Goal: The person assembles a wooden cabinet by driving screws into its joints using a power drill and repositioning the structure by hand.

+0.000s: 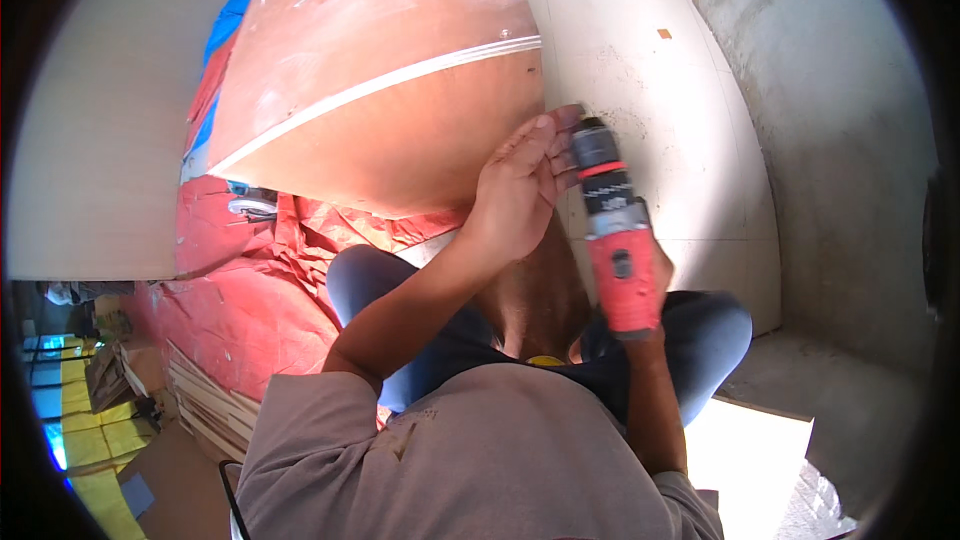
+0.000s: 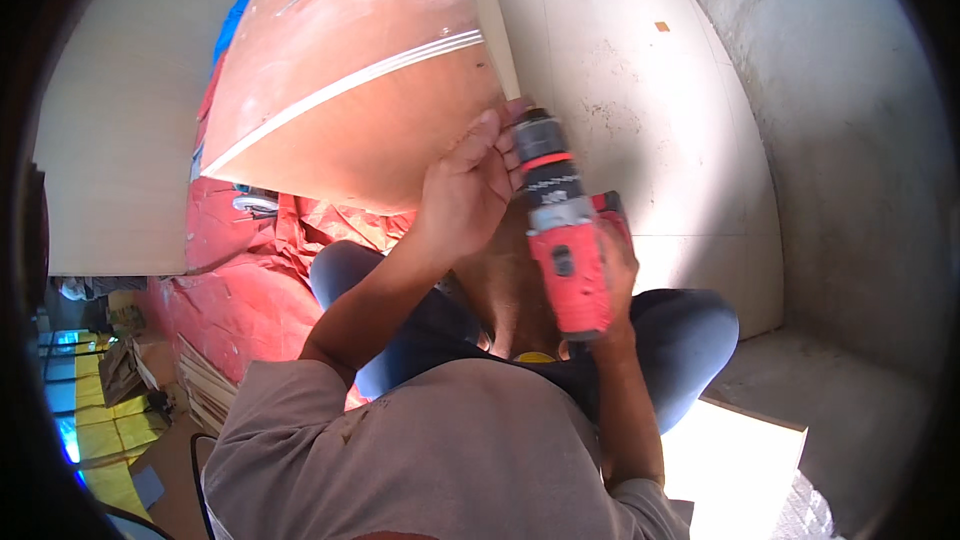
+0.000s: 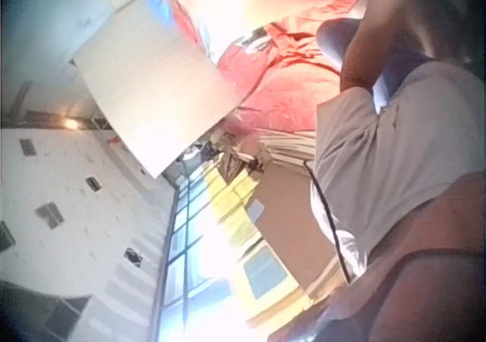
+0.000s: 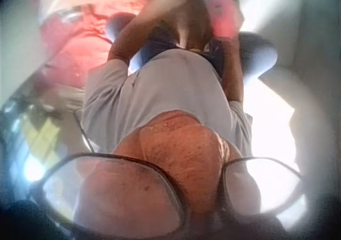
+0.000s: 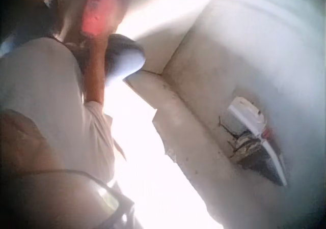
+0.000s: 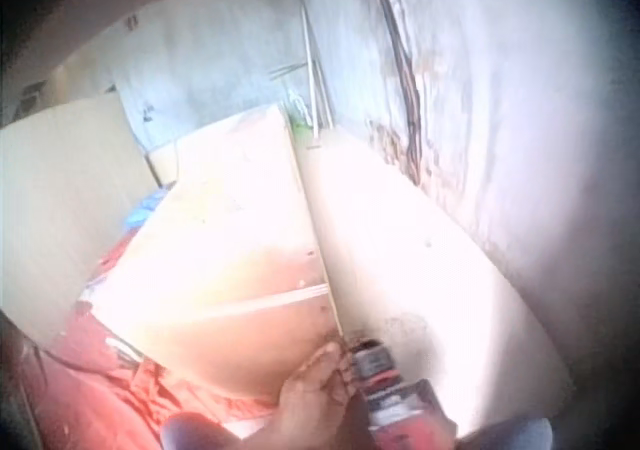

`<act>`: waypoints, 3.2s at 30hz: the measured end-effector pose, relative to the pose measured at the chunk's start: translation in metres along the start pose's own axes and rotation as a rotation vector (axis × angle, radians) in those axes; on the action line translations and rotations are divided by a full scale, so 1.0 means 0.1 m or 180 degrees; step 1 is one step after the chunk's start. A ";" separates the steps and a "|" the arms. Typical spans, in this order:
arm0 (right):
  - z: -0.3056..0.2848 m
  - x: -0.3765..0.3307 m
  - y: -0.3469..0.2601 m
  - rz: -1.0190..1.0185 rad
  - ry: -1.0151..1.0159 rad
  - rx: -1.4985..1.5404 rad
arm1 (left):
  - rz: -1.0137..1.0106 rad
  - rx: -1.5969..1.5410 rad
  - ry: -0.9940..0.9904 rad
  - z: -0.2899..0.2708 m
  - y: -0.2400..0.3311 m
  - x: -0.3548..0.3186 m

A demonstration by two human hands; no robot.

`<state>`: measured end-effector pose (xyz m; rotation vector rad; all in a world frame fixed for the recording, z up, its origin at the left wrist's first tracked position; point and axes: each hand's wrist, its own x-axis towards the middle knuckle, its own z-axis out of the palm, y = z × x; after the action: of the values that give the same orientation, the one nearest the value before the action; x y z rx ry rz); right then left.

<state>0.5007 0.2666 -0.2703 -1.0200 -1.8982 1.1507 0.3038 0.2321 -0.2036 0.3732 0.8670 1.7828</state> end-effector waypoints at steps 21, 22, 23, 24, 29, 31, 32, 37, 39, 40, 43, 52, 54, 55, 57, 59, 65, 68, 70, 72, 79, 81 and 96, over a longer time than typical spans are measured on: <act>0.53 0.23 -0.29 -0.1412 0.0169 0.0211 | -0.0192 -0.0619 -0.0313 -0.19 0.42 0.20; 0.53 0.23 -0.33 -0.1355 0.0132 0.0258 | -0.0194 -0.0545 -0.0334 -0.20 0.44 0.21; 0.54 0.23 -0.32 -0.1345 0.0127 0.0253 | -0.0202 -0.0552 -0.0327 -0.22 0.45 0.22; 0.55 0.24 -0.31 -0.1333 0.0102 0.0286 | -0.0229 -0.0535 -0.0291 -0.23 0.46 0.23; 0.45 0.19 -0.51 -0.0903 -0.0200 0.0566 | -0.0261 -0.0627 -0.0229 -0.13 0.49 0.12; 0.46 0.16 -0.50 -0.0766 -0.0258 0.0136 | -0.0600 -0.0489 -0.0530 -0.15 0.41 -0.04; 0.47 0.16 -0.53 -0.0776 -0.0269 0.0147 | -0.0585 -0.0484 -0.0521 -0.07 0.35 -0.20; 0.44 0.13 -0.88 -0.0494 -0.0255 0.0850 | -0.0171 0.0807 0.0416 0.36 0.15 -0.47; 0.44 0.14 -0.86 -0.0654 -0.0247 0.0888 | -0.0256 0.0682 0.0618 0.36 0.17 -0.47; 0.45 0.14 -0.85 -0.0812 -0.0237 0.0922 | -0.0235 0.0638 0.0616 0.35 0.18 -0.47; 0.50 0.14 -0.77 -0.0768 -0.0224 0.1268 | -0.0200 0.0517 0.0618 0.38 0.16 -0.44; 0.38 0.09 -0.96 -0.0419 -0.0304 0.1075 | -0.0273 0.0383 0.0477 0.37 0.18 -0.45; 0.39 0.09 -0.89 -0.0448 -0.0278 0.0878 | -0.0311 0.0359 0.0464 0.36 0.17 -0.46; 0.41 0.08 -0.86 -0.0471 -0.0259 0.0683 | -0.0321 0.0265 0.0445 0.34 0.16 -0.46; 0.42 0.08 -0.84 -0.0434 -0.0256 0.0704 | -0.0326 0.0170 0.0416 0.30 0.15 -0.45; 0.42 0.07 -0.84 -0.0392 -0.0260 0.0725 | -0.0362 0.0187 0.0362 0.29 0.15 -0.45; 0.36 0.05 -0.93 -0.0325 -0.0310 0.0723 | -0.0376 0.0101 0.0493 0.30 0.13 -0.49; 0.32 0.06 -0.98 -0.0459 -0.0310 0.0775 | -0.0378 0.0215 0.0317 0.31 0.15 -0.49; 0.34 0.06 -0.91 -0.0426 -0.0292 0.0628 | -0.0317 0.0217 0.0340 0.32 0.14 -0.50; 0.35 0.05 -0.91 -0.0484 -0.0249 0.0564 | -0.0272 0.0214 0.0359 0.29 0.12 -0.50; 0.38 0.03 -0.76 -0.0694 -0.0086 0.0288 | -0.0305 -0.0277 0.0433 0.28 0.18 -0.43; 0.40 0.01 -0.70 -0.0794 -0.0067 0.0127 | -0.0314 -0.0556 0.0512 0.14 0.31 -0.20; 0.41 0.02 -0.58 -0.0806 0.0028 -0.0557 | -0.0412 -0.0068 0.0347 -0.05 0.48 0.28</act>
<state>0.4495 0.2350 -0.2327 -0.8426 -2.0798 0.8464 0.2573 0.2474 -0.1768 0.2026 0.9270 1.7032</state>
